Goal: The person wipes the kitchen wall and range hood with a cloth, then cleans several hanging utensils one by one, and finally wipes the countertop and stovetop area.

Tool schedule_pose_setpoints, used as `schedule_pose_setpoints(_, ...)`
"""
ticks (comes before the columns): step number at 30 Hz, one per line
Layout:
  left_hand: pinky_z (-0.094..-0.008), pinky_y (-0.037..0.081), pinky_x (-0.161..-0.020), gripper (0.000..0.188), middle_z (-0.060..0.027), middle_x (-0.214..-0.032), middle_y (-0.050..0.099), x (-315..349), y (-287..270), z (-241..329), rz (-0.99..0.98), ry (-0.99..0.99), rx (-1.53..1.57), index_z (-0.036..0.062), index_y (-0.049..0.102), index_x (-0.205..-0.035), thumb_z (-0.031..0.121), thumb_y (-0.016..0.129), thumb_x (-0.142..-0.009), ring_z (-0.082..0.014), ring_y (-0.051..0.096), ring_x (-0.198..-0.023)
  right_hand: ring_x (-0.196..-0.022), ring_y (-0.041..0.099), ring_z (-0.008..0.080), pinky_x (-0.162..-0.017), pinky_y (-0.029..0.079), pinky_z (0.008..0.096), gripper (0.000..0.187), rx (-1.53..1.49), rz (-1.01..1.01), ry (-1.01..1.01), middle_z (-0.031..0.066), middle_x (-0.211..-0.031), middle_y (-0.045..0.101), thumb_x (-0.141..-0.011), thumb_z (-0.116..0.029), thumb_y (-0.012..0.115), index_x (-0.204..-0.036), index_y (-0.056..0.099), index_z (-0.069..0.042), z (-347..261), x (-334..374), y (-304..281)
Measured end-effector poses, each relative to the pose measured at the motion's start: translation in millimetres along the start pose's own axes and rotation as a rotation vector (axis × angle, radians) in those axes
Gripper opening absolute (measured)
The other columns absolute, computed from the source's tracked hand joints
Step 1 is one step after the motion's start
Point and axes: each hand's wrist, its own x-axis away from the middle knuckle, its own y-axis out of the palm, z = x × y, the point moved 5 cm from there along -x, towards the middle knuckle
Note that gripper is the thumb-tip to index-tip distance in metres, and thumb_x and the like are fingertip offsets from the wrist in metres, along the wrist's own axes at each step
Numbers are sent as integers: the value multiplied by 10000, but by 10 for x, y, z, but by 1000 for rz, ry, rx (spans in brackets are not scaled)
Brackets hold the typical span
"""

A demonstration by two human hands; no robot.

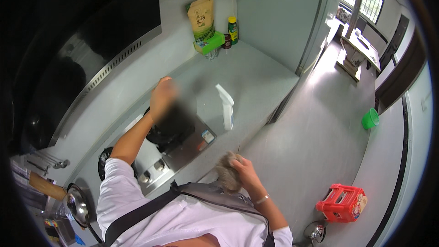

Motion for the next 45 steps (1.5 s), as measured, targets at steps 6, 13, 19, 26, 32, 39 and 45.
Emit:
schedule_pose_setpoints(6, -443, 438, -763, 185, -136, -962, 569, -816, 1259, -1348, -29, 98, -512, 43, 575, -955, 164, 497, -838, -316, 562, -877, -727, 632, 233, -638, 551, 364, 232, -112, 397, -169, 138, -874, 613, -858, -101, 430, -999, 541, 47, -157, 24, -707)
schedule_pose_setpoints(13, -407, 461, -721, 265, -135, -953, 589, -1345, 2082, -2122, -38, -168, -285, 51, 540, -1074, 230, 499, -882, -296, 597, -848, -718, 632, 225, -634, 550, 350, 212, -178, 666, -107, 134, -859, 607, -875, -130, 442, -982, 525, 33, -48, -160, -741)
schedule_pose_setpoints(19, -378, 470, -646, 415, -128, -951, 615, -1659, 2420, -2477, -62, -492, 68, 115, 447, -1229, 252, 582, -861, -257, 615, -789, -752, 627, 222, -661, 542, 347, 222, -183, 756, -71, 125, -888, 604, -879, -143, 454, -1004, 522, 28, 4, -414, -800)
schedule_pose_setpoints(26, -334, 480, -613, 564, -145, -1004, 592, -1749, 2619, -2918, 28, -446, 200, 130, 385, -1287, 178, 677, -806, -185, 593, -744, -746, 615, 194, -680, 534, 327, 180, -226, 809, -40, 101, -871, 596, -849, -65, 455, -981, 527, 34, -21, -536, -789)
schedule_pose_setpoints(32, -261, 449, -437, 632, -138, -1037, 589, -1756, 2481, -2627, -99, -602, 399, 124, 353, -1330, 184, 689, -797, -178, 601, -593, -753, 618, 204, -687, 537, 338, 192, -17, 802, -136, 100, -879, 593, -845, -57, 448, -993, 524, 39, -65, -679, -706)
schedule_pose_setpoints(39, -246, 442, -363, 477, -103, -1130, 562, -1822, 2607, -2913, -107, -850, 871, 66, 436, -1245, 366, 538, -889, -229, 636, -556, -855, 583, 209, -753, 483, 325, 204, 88, 653, -58, 100, -950, 584, -846, -33, 503, -1042, 542, 11, -1, -817, -745)
schedule_pose_setpoints(45, -258, 458, -414, 412, -91, -1116, 555, -1794, 2741, -3012, -27, -903, 971, 51, 495, -1149, 369, 532, -890, -233, 646, -619, -745, 627, 222, -678, 545, 356, 212, -29, 747, -101, 114, -875, 603, -832, -35, 432, -1003, 525, 48, -14, -905, -681)
